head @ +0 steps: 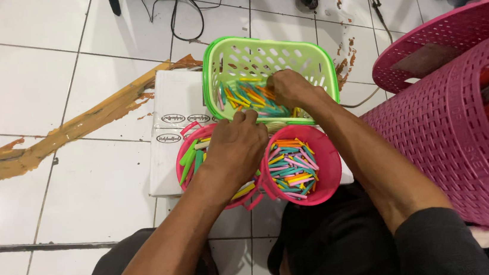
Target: The person sits on the floor and sorts colorful crayons from a green basket into two pink baskets. They pick up crayons by hand, sometimes breaking them into smaller pieces, and place them into the pink baskets.
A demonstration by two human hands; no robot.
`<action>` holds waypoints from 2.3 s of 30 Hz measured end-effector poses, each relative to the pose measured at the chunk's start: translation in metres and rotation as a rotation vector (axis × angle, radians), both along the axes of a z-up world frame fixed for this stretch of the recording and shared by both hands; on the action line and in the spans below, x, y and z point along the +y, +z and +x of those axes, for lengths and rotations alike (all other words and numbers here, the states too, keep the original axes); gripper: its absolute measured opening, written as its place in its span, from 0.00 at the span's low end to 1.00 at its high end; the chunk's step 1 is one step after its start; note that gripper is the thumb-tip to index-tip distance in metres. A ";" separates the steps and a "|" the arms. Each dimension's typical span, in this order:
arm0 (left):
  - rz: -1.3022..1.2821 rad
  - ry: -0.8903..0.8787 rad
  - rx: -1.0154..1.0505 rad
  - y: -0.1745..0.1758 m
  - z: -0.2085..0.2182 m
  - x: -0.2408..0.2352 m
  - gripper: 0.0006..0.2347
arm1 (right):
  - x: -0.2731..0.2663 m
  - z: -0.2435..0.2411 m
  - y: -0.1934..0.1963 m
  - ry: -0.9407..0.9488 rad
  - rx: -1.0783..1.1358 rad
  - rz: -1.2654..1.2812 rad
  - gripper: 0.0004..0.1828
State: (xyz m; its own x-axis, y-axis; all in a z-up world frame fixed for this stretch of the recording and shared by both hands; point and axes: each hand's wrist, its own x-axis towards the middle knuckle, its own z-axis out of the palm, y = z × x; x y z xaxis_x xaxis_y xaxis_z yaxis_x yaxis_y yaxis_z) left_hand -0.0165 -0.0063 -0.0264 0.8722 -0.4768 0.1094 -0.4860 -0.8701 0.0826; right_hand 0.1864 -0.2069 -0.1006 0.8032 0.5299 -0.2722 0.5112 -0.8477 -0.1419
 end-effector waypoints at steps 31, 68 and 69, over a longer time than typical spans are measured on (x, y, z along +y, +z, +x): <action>-0.033 0.006 0.087 -0.003 0.010 -0.002 0.10 | 0.002 -0.035 0.060 -0.114 -0.030 0.109 0.14; -1.541 0.268 0.569 0.057 -0.002 -0.033 0.05 | -0.019 -0.190 0.198 -0.026 0.197 0.901 0.11; -1.564 0.295 0.595 0.052 -0.001 -0.034 0.05 | -0.016 -0.192 0.199 -0.018 0.179 0.894 0.11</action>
